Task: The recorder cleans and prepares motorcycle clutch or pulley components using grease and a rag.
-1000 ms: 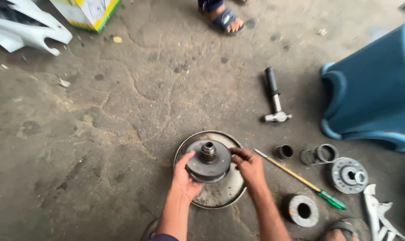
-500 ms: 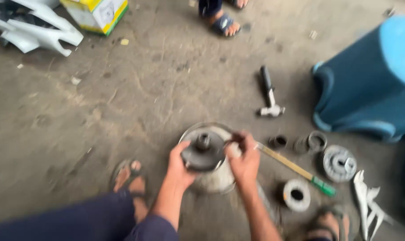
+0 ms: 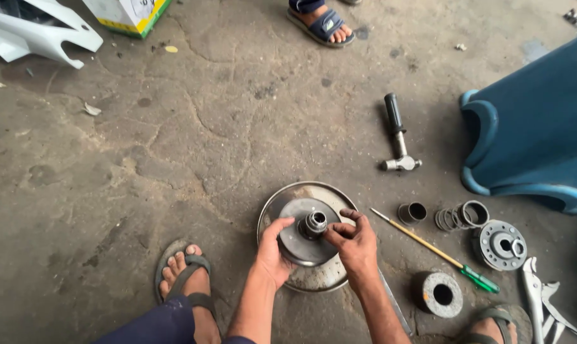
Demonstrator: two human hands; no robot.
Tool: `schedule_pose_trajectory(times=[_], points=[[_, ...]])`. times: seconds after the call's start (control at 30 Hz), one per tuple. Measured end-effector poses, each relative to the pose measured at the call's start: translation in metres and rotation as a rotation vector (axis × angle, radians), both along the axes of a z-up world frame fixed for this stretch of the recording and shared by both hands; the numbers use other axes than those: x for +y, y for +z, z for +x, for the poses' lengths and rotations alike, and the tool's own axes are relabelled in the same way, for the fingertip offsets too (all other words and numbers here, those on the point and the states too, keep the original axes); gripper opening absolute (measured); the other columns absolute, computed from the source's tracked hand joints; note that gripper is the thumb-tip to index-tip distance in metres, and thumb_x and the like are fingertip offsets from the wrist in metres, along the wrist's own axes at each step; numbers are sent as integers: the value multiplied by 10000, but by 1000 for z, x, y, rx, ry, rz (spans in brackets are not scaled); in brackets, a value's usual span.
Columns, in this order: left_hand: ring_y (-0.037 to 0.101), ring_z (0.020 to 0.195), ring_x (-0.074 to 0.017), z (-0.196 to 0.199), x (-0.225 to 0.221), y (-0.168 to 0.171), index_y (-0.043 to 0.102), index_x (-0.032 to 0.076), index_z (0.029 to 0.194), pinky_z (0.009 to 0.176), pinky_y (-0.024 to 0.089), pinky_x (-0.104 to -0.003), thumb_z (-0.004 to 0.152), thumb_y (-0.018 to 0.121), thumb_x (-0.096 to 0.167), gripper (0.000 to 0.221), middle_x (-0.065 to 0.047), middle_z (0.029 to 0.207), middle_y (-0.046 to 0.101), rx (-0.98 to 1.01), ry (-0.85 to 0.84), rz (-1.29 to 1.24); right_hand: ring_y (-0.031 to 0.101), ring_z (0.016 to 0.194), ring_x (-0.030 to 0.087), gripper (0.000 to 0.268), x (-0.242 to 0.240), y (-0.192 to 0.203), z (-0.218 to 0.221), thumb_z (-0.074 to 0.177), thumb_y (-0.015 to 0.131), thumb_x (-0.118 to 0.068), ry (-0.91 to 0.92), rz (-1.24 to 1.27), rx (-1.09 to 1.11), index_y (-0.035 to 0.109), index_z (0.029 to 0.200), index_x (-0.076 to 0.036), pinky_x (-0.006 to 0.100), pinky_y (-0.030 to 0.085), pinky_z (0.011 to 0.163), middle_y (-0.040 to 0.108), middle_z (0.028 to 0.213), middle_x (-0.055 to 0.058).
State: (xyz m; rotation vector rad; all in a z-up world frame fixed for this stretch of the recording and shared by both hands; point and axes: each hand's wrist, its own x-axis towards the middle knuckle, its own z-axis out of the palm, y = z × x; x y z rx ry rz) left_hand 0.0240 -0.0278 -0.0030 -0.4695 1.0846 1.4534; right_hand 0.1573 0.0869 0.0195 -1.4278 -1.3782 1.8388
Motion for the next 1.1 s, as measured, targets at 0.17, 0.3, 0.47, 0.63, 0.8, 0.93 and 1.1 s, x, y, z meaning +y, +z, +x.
schedule_pose_trajectory(times=[0.17, 0.3, 0.47, 0.63, 0.8, 0.93, 1.1], points=[[732, 886, -186, -3, 2, 3, 717, 92, 1156, 649, 553, -307, 771, 693, 485, 551, -62, 1025, 775, 20, -64, -9, 711, 841, 166, 597, 7, -9, 8, 770, 754, 91, 6, -94, 68, 516, 1314, 21, 291, 565, 792, 748, 916, 125], [743, 955, -222, -3, 4, 14, 696, 73, 1198, 753, 599, -363, 773, 683, 484, 591, -94, 1084, 772, -1, -91, 38, 725, 849, 169, 583, 9, -1, 12, 783, 751, 77, 38, -103, 103, 499, 1305, 11, 299, 582, 790, 758, 936, 132], [746, 1016, -245, 1, 5, 18, 670, 58, 1250, 847, 624, -412, 775, 669, 488, 641, -112, 1148, 760, -56, -92, 70, 712, 832, 165, 499, 8, -3, 14, 802, 737, 84, 38, -33, 124, 508, 1238, 5, 290, 582, 746, 743, 910, 122], [735, 1033, -255, 1, 6, 17, 665, 53, 1266, 861, 615, -430, 780, 664, 501, 661, -124, 1157, 752, -61, -99, 48, 695, 813, 149, 481, 5, 7, 9, 807, 748, 77, 36, -35, 92, 514, 1217, -13, 268, 556, 704, 741, 893, 117], [716, 1073, -270, 1, 13, 11, 642, 70, 1291, 865, 607, -438, 769, 662, 490, 670, -134, 1193, 735, -41, -78, -17, 706, 795, 152, 474, 7, -2, 9, 792, 744, 78, -3, -29, 104, 486, 1175, -28, 274, 575, 700, 745, 875, 117], [710, 1077, -272, 2, 13, 10, 638, 83, 1300, 859, 602, -447, 757, 660, 494, 681, -129, 1207, 725, -62, -65, -22, 701, 805, 156, 473, 5, -3, 10, 792, 754, 69, -13, 6, 75, 488, 1171, -29, 275, 568, 706, 739, 878, 120], [708, 1117, -293, -3, 13, 6, 620, 65, 1335, 891, 604, -455, 763, 661, 508, 724, -149, 1233, 721, -40, -58, -9, 701, 823, 148, 501, 7, 6, 13, 782, 767, 44, -18, 21, -19, 502, 1198, -41, 287, 549, 753, 749, 881, 117]])
